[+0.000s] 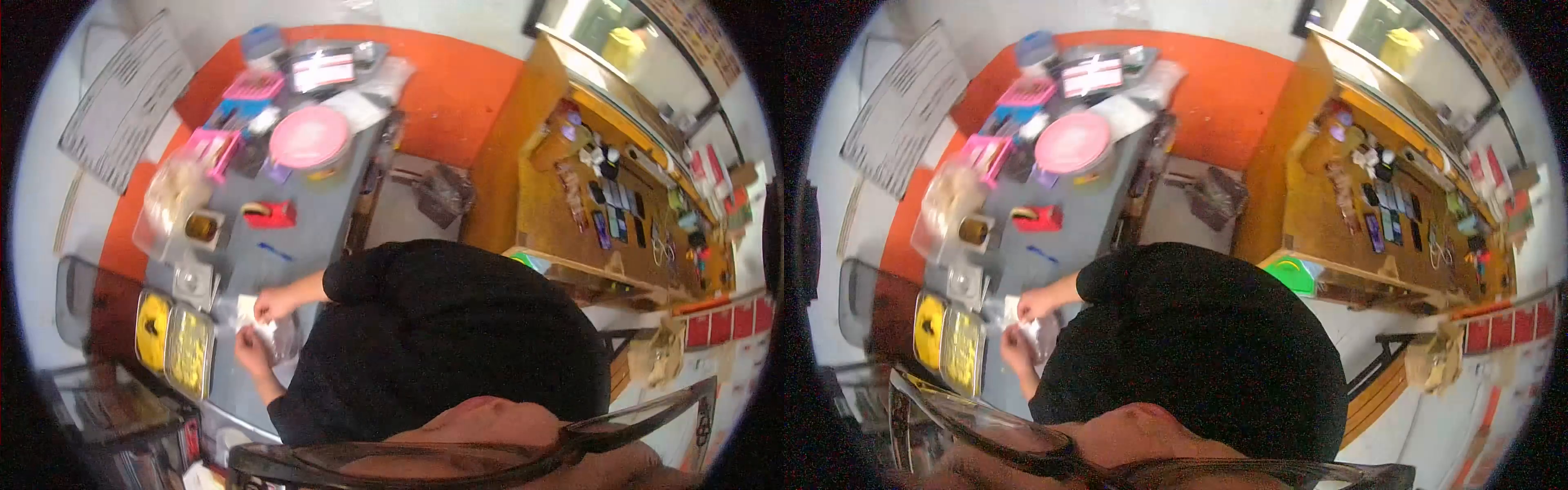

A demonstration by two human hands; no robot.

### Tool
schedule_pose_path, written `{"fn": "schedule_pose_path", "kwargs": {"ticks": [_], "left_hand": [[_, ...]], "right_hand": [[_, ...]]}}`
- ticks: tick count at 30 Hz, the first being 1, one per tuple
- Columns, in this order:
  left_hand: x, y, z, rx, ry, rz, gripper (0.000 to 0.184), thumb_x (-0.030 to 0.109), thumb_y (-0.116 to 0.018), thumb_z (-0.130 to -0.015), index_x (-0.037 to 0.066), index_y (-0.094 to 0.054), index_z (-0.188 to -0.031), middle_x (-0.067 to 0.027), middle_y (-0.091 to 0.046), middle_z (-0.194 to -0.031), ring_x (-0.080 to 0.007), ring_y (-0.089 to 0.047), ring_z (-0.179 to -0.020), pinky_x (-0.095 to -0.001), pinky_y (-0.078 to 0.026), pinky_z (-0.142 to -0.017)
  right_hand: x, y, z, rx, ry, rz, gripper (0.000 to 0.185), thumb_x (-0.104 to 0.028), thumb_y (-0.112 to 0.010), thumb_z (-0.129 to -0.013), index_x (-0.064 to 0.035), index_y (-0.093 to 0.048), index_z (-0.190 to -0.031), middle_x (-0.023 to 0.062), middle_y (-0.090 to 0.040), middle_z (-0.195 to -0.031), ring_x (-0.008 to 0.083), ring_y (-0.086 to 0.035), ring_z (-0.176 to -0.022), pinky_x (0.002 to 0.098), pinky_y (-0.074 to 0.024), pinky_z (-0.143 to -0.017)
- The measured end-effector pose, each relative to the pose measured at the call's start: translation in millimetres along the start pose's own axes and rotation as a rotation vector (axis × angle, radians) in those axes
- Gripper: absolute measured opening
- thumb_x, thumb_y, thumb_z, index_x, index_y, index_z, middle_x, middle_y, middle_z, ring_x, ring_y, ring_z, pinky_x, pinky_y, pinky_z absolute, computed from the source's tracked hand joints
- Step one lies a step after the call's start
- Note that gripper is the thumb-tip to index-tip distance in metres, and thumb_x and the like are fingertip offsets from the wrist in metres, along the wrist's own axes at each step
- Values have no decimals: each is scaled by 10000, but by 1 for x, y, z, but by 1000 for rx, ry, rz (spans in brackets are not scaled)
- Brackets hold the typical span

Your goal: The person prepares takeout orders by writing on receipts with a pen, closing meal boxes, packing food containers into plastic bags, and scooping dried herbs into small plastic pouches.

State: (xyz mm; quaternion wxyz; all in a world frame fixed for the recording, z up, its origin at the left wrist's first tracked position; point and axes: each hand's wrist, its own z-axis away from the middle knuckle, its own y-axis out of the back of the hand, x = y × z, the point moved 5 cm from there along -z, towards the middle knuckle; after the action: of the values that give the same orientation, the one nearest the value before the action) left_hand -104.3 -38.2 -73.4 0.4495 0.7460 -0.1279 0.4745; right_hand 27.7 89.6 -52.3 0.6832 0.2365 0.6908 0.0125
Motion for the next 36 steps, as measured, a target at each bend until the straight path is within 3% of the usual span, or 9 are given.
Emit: {"fn": "schedule_pose_path", "kwargs": {"ticks": [5, 11, 19, 21, 24, 28, 30, 32, 36], "left_hand": [[20, 3, 12, 133, -172, -206, 235, 176, -593, -890, -13, -640, -1021, -187, -668, -898, -328, -643, -837, -379, -502, -778], [128, -38, 65, 350, -316, -1075, 427, 289, -632, -837, 25, -594, -1171, -208, -616, -1032, -344, -590, -966, -463, -455, -822], [246, -258, 109, -74, -757, -386, 582, 188, -616, -795, 66, -451, -1339, -244, -461, -1260, -405, -442, -1161, -496, -349, -969], [289, -302, 124, -260, -848, -317, 635, 163, -612, -784, 76, -415, -1381, -253, -422, -1317, -420, -405, -1210, -504, -323, -1005], [360, -339, 153, -504, -973, -383, 684, 96, -604, -767, 80, -388, -1416, -256, -343, -1410, -436, -323, -1294, -501, -270, -1070], [403, -339, 166, -507, -880, -413, 690, 28, -598, -755, 63, -386, -1411, -258, -329, -1413, -432, -302, -1307, -488, -253, -1085], [396, -323, 163, -461, -810, -342, 689, -9, -589, -752, 63, -389, -1407, -263, -329, -1410, -433, -319, -1300, -477, -257, -1089], [375, -319, 159, -457, -670, -236, 659, -5, -589, -763, 65, -409, -1393, -254, -352, -1396, -422, -343, -1290, -468, -267, -1089], [369, -333, 164, -861, 71, 238, 409, 222, -546, -954, 16, -512, -1306, -106, -606, -1218, -204, -531, -1164, -305, -388, -1017]], "right_hand": [[-5, 81, 143, 71, 80, -82, 210, -237, -618, -912, -27, -618, -928, 9, -624, -786, 107, -557, -745, 301, -470, -696], [56, 210, 493, 480, -496, -203, 222, -266, -603, -924, -54, -641, -978, 1, -630, -871, 104, -559, -788, 280, -474, -707], [-86, 343, 1080, 2123, -892, 791, 257, -252, -475, -902, -49, -628, -866, 196, -623, -835, 394, -561, -839, 491, -440, -747], [-124, 369, 1152, 2135, -1518, 1145, 375, -294, -549, -844, -77, -647, -1134, 221, -372, -1417, 418, -508, -1107, 485, -426, -944], [-178, 402, 1175, 2013, -1851, 779, 489, -259, -513, -843, -75, -547, -1294, 149, -107, -1550, 421, -237, -1365, 536, -268, -1083], [-145, 436, 1272, 2010, -1856, 1344, 388, -270, -456, -898, -44, -644, -1151, 151, -374, -1458, 362, -363, -1335, 531, -345, -1034], [-186, 448, 1212, 1593, -2157, 939, 408, -345, -428, -926, -57, -711, -973, 151, -629, -1185, 350, -582, -1120, 507, -457, -916], [-205, 439, 1122, 1970, -1768, 980, 389, -360, -500, -913, -38, -714, -879, 164, -692, -972, 362, -663, -897, 473, -508, -779], [-162, 411, 810, 1605, -506, 1130, 162, -159, -730, -760, -58, -629, -835, 110, -609, -829, 260, -580, -798, 372, -469, -734]]}}
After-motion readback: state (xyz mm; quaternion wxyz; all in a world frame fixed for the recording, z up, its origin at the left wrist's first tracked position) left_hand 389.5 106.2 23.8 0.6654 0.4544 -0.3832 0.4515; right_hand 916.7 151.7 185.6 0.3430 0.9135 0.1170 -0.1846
